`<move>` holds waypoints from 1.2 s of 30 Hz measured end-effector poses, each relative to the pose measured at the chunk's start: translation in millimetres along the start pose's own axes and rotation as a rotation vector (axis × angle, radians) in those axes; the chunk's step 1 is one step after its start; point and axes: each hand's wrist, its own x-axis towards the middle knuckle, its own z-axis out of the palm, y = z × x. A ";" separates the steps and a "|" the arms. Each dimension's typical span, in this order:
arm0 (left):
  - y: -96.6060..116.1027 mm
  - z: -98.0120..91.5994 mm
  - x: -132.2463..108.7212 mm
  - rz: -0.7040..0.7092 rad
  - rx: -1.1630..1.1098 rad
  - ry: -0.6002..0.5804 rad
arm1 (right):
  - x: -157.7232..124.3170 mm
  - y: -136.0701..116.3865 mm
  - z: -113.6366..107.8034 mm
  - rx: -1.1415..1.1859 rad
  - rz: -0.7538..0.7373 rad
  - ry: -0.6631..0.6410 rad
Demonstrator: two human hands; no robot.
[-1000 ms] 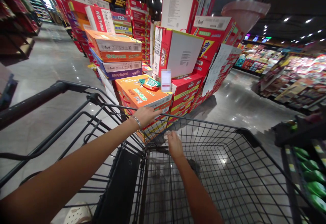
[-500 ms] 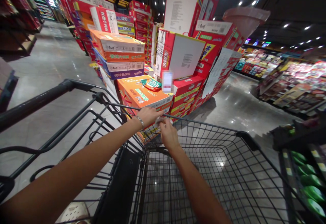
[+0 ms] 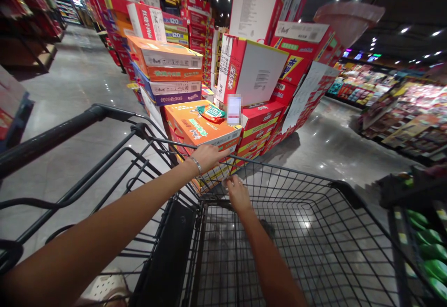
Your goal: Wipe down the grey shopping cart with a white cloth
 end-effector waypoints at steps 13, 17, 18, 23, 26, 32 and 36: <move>-1.5 3.7 -0.7 0.015 -0.034 0.024 | -14.7 -9.5 6.4 0.156 0.229 -0.148; -1.6 3.1 -1.8 0.035 0.001 0.033 | -2.7 -15.4 -14.6 0.204 0.250 -0.055; -1.8 2.8 -1.7 0.039 0.007 0.032 | 2.9 -18.1 -22.9 0.215 0.236 0.021; -7.8 -1.3 1.5 0.074 -0.054 0.013 | 23.4 -29.7 -46.1 0.356 0.093 0.440; -12.5 -5.7 5.1 0.084 -0.128 -0.029 | 22.6 -30.1 -35.6 0.391 0.031 0.501; -11.0 -6.9 11.6 0.028 -0.169 -0.063 | 15.9 -26.9 -9.5 0.329 -0.031 0.395; -8.5 -1.7 14.8 0.023 -0.136 -0.069 | 11.2 -25.7 0.5 0.291 -0.002 0.309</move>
